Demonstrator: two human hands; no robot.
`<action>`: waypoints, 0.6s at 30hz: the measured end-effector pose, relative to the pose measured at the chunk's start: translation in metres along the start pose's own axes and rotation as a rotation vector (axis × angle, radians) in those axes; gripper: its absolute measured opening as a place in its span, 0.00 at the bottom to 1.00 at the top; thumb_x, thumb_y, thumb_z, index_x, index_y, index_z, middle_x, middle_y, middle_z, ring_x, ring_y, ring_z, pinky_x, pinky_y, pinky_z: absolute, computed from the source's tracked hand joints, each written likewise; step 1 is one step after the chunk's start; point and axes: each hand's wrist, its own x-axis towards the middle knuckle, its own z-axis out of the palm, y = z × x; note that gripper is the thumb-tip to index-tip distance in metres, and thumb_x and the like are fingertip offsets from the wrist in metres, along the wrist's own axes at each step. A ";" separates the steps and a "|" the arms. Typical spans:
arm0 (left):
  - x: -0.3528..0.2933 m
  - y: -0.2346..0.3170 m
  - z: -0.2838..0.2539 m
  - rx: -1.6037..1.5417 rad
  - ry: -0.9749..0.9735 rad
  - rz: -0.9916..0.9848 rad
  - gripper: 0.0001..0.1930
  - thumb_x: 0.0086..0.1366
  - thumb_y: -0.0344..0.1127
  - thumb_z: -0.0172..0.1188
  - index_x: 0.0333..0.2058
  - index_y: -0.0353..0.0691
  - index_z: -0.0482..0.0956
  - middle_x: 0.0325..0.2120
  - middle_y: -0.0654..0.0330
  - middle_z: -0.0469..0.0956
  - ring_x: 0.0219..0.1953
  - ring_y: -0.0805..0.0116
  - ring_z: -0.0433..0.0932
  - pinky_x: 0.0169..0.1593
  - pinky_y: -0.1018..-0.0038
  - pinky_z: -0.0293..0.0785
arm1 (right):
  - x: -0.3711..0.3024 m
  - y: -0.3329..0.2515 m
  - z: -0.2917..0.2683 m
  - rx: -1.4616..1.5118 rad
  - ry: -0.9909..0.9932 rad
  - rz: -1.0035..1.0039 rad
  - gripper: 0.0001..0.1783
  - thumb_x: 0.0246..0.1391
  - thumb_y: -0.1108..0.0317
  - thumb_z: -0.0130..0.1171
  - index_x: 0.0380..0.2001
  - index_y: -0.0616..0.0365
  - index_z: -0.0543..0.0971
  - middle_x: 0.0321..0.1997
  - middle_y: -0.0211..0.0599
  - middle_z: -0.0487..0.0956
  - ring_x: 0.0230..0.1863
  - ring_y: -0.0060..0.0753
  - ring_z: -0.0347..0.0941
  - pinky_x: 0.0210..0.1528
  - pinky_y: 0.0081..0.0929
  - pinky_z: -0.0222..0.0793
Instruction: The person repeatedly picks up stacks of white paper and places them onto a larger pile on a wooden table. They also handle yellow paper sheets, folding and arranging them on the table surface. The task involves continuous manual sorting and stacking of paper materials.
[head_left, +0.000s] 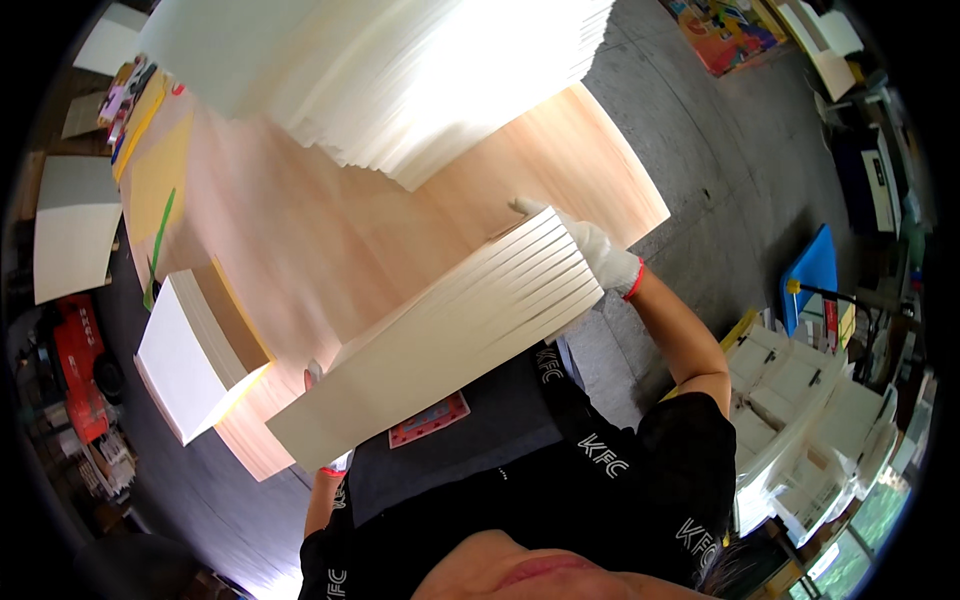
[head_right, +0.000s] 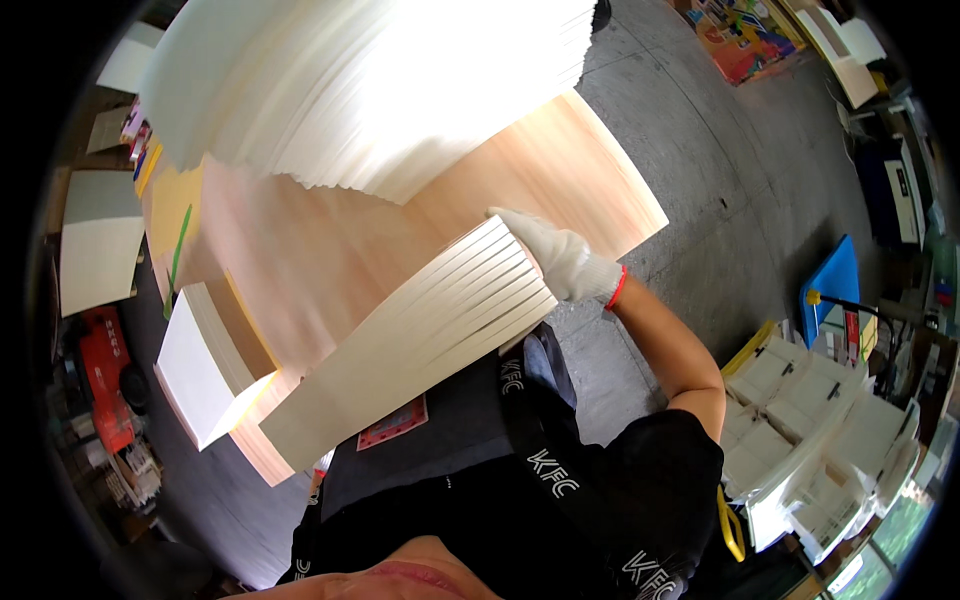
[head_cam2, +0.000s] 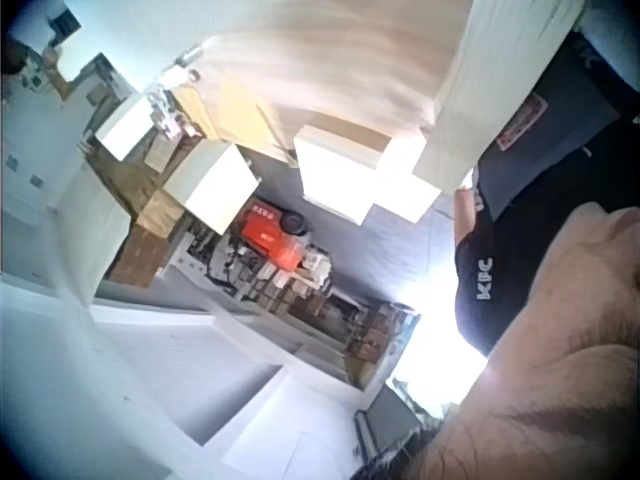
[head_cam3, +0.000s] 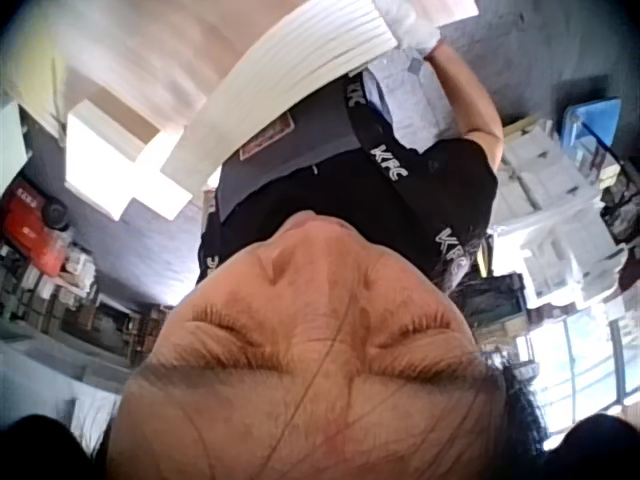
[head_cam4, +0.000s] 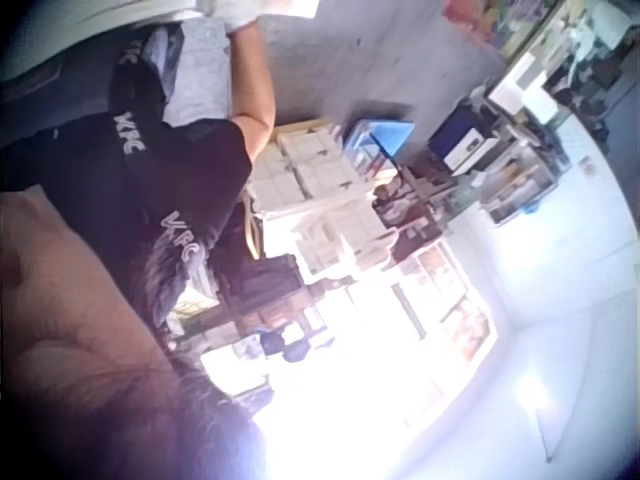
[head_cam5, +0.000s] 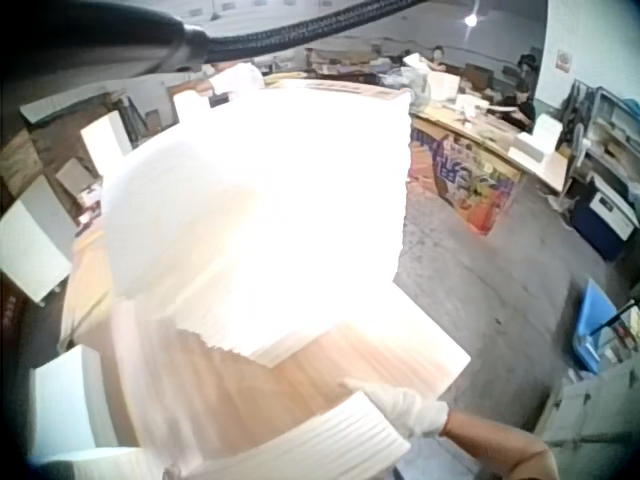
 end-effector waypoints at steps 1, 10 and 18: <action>-0.001 0.000 -0.001 0.004 0.005 -0.001 0.22 0.66 0.39 0.54 0.57 0.38 0.66 0.52 0.59 0.71 0.53 0.69 0.71 0.54 0.71 0.71 | 0.006 -0.002 0.003 0.103 -0.010 0.014 0.48 0.45 0.63 0.66 0.66 0.59 0.52 0.67 0.44 0.60 0.67 0.40 0.57 0.66 0.31 0.56; -0.002 -0.042 0.022 -0.413 -0.015 -0.001 0.22 0.67 0.39 0.53 0.57 0.38 0.66 0.52 0.59 0.71 0.53 0.70 0.70 0.54 0.71 0.70 | 0.015 -0.016 0.012 0.421 -0.048 0.247 0.27 0.64 0.64 0.47 0.64 0.60 0.59 0.57 0.40 0.72 0.58 0.31 0.68 0.60 0.30 0.65; 0.011 -0.067 0.056 -0.330 0.082 -0.005 0.24 0.63 0.42 0.59 0.54 0.38 0.70 0.49 0.58 0.75 0.50 0.67 0.74 0.52 0.70 0.71 | -0.017 0.032 -0.035 -0.227 -0.184 0.189 0.35 0.53 0.60 0.60 0.62 0.60 0.62 0.54 0.40 0.74 0.57 0.33 0.69 0.59 0.33 0.66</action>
